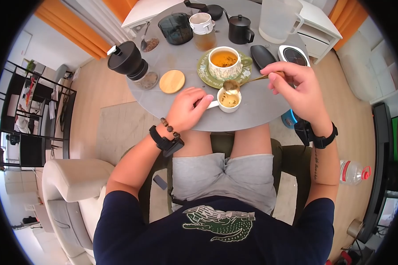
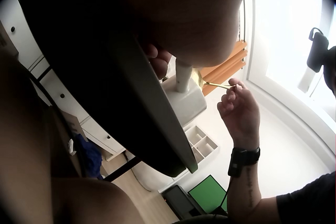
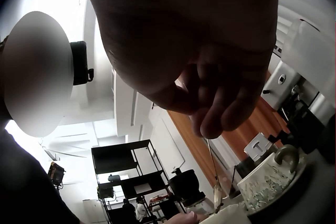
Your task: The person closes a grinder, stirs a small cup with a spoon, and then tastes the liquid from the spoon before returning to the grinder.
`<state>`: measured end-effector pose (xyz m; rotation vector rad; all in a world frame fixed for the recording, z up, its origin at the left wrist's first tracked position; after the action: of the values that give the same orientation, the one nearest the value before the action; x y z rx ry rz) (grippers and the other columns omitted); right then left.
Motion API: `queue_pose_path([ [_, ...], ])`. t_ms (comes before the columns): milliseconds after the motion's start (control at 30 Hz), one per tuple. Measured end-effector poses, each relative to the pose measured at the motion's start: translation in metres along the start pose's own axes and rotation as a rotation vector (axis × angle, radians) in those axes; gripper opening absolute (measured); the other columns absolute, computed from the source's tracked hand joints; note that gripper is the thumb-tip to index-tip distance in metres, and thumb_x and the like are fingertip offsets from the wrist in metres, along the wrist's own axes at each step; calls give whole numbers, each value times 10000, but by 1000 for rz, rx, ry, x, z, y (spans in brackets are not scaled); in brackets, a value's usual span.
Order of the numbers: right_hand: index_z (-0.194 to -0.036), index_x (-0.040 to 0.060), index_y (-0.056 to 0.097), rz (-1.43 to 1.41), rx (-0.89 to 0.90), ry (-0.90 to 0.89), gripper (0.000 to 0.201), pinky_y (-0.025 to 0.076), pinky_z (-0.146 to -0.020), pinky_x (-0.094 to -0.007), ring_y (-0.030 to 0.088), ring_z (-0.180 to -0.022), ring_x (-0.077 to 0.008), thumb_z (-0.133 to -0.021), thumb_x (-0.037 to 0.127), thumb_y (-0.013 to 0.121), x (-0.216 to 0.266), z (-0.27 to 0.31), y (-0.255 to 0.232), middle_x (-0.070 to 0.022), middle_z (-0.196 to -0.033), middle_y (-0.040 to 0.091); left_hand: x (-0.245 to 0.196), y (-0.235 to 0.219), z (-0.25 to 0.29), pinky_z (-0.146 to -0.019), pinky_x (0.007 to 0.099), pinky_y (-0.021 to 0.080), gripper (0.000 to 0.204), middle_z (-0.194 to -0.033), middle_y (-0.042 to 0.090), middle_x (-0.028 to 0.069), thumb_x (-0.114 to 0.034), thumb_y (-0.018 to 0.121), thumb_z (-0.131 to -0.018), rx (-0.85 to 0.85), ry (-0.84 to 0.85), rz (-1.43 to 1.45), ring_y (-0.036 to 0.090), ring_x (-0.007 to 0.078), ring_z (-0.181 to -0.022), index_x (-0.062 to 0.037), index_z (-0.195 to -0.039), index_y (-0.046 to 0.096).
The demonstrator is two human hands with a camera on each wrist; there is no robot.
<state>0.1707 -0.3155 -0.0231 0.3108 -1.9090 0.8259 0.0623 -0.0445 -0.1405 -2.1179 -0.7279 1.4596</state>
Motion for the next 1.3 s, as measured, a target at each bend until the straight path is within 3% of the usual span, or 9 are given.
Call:
queue_pose_path([
  [33,-1204,13,797,132,53,-50,196,556,-732,-251,672,-773,-76,-1080,82,663,6,1,2,3,-846,736,0,1,0,-745,440,442,342,-790,531,152,-215,622,-1111,19,-5,4,512,322,-776,33,-875,609],
  [167,-1207,13,797,190,55,-150,195,550,-724,-254,672,-780,-74,-1084,97,671,4,1,3,7,-895,749,-2,1,0,-748,439,445,343,-791,529,151,-214,622,-1111,21,-8,3,515,321,-780,32,-873,607],
  [233,-1236,10,793,-74,-26,-8,211,570,-745,-264,685,-802,-81,-1102,118,670,-14,-3,-3,-14,-944,765,-2,1,0,-754,435,451,341,-796,536,151,-214,622,-1112,18,-22,3,522,320,-786,32,-875,611],
  [500,-1322,11,777,-247,-252,21,259,614,-824,-269,747,-893,-111,-1128,134,658,-52,-18,4,-75,-1028,807,1,1,0,-746,444,472,357,-729,574,121,-263,668,-1091,-27,4,-7,547,316,-741,0,-850,660],
  [667,-1307,1,787,75,-340,-116,257,635,-840,-283,790,-908,-134,-1092,91,680,-49,-14,17,-97,-1023,830,1,1,0,-744,445,470,360,-726,570,122,-265,668,-1091,-29,4,-8,545,318,-733,-2,-845,657],
  [800,-1299,-8,787,108,-336,-145,258,636,-827,-284,788,-887,-134,-1078,86,691,-54,-14,23,-97,-1005,830,3,2,0,-744,445,471,360,-726,574,122,-264,667,-1091,-22,9,-14,549,319,-730,-4,-843,658],
  [1167,-1312,-30,740,-402,-233,218,270,629,-859,-297,763,-894,-146,-1132,149,647,-81,-18,27,-116,-1035,812,-1,0,1,-745,448,475,357,-728,575,124,-260,675,-1090,-44,34,-4,553,322,-728,-5,-841,656],
  [1300,-1311,-27,742,-478,-264,313,287,633,-869,-304,767,-910,-151,-1124,176,666,-85,-19,24,-118,-1060,812,1,1,1,-773,438,471,316,-821,583,151,-207,637,-1106,24,-1,-11,558,328,-809,27,-895,637],
])
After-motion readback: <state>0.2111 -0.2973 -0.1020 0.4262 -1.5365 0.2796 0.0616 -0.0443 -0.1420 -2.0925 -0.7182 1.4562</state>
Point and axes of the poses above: each hand's wrist, its own z-axis away from the middle knuckle, its own y-axis out of the palm, x = y × z, the point moved 5 cm from there along -z, towards the middle knuckle
